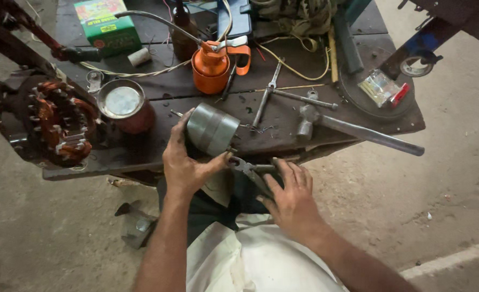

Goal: The person holds a cylindrical motor rotor and uses pliers to adjust and trim wires protruding from its end. They repeatedly rotate the rotor, pull and cut wires, and inspect the connections while working at a cluttered workbench.

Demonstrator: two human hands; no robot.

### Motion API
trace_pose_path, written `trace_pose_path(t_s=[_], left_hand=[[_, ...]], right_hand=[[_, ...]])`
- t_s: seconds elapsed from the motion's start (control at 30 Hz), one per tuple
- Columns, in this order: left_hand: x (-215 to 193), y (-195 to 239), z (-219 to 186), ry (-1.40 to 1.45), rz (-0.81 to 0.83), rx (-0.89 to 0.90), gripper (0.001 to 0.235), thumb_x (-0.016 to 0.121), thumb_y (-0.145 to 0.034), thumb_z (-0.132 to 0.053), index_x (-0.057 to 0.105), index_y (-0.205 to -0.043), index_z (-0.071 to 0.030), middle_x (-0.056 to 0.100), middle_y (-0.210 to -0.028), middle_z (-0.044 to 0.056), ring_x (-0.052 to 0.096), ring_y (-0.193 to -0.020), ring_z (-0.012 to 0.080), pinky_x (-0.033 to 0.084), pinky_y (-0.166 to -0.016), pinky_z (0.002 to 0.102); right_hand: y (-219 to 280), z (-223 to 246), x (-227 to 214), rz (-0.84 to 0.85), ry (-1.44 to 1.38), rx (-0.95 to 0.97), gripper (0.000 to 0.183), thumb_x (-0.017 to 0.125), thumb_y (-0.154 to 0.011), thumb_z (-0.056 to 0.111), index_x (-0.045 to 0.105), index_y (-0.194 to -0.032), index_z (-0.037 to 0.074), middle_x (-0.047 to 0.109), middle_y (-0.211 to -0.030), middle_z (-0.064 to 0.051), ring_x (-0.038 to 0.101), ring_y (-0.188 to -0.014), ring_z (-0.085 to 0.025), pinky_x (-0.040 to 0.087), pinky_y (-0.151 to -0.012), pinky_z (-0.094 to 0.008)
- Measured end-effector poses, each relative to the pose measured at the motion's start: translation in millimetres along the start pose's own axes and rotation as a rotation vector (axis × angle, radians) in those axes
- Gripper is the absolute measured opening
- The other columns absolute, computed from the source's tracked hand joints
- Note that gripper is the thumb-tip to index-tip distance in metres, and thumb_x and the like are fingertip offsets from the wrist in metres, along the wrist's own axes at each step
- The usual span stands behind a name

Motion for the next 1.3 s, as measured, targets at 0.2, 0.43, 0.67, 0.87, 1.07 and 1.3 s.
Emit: trace_pose_path(t_s=[0.2, 0.43, 0.67, 0.87, 1.07, 1.3], left_hand=[[-2, 0, -2, -0.039, -0.008, 0.034, 0.098, 0.098, -0.064, -0.031, 0.051, -0.147, -0.008, 0.068, -0.134, 0.016, 0.069, -0.124, 0.0283, 0.054, -0.107, 0.04], [-1, 0, -1, -0.041, 0.008, 0.04, 0.101, 0.098, -0.064, -0.031, 0.048, -0.148, -0.008, 0.065, -0.138, 0.016, 0.068, -0.126, 0.029, 0.054, -0.109, 0.04], [-1, -2, -1, -0.016, 0.001, 0.041, 0.096, 0.095, -0.066, -0.026, 0.049, -0.148, -0.009, 0.066, -0.14, 0.016, 0.069, -0.127, 0.0275, 0.054, -0.11, 0.04], [1, -1, 2, 0.028, 0.011, 0.036, 0.097, 0.094, -0.067, -0.024, 0.047, -0.15, -0.007, 0.064, -0.143, 0.016, 0.067, -0.129, 0.0267, 0.054, -0.111, 0.038], [0, -1, 1, -0.017, 0.003, 0.074, 0.099, 0.096, -0.065, -0.025, 0.046, -0.149, -0.007, 0.063, -0.144, 0.016, 0.068, -0.128, 0.0283, 0.054, -0.111, 0.04], [1, -1, 4, 0.006, 0.015, 0.065, 0.099, 0.097, -0.067, -0.027, 0.046, -0.15, -0.007, 0.063, -0.144, 0.017, 0.067, -0.13, 0.0276, 0.055, -0.113, 0.04]], right_hand=[[-3, 1, 4, -0.034, 0.067, -0.031, 0.049, 0.077, -0.082, 0.025, 0.067, -0.121, -0.002, 0.045, -0.141, -0.029, 0.042, -0.13, -0.045, 0.034, -0.106, -0.06], [-3, -7, 6, -0.005, -0.106, -0.029, 0.051, 0.078, -0.083, 0.027, 0.065, -0.122, -0.003, 0.045, -0.141, -0.031, 0.043, -0.132, -0.048, 0.034, -0.108, -0.061], [-4, -10, 5, 0.052, -0.162, 0.015, 0.051, 0.076, -0.083, 0.024, 0.063, -0.124, -0.003, 0.047, -0.14, -0.031, 0.045, -0.129, -0.048, 0.035, -0.107, -0.059], [-5, -10, 2, 0.045, -0.191, 0.027, 0.051, 0.077, -0.084, 0.025, 0.063, -0.124, -0.002, 0.047, -0.138, -0.032, 0.045, -0.13, -0.052, 0.035, -0.109, -0.06], [-8, -12, 7, 0.086, -0.11, 0.003, 0.055, 0.08, -0.077, 0.029, 0.064, -0.12, -0.002, 0.051, -0.132, -0.034, 0.05, -0.121, -0.056, 0.039, -0.103, -0.062], [-10, -19, 9, 0.128, -0.233, -0.026, 0.044, 0.079, -0.085, 0.03, 0.065, -0.109, -0.003, 0.063, -0.118, -0.027, 0.066, -0.105, -0.041, 0.055, -0.091, -0.047]])
Point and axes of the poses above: each hand's wrist, its own y-axis away from the middle knuckle, its own x-axis out of the palm, z = x × y, the point moved 8 cm from there along -y, towards the middle knuckle
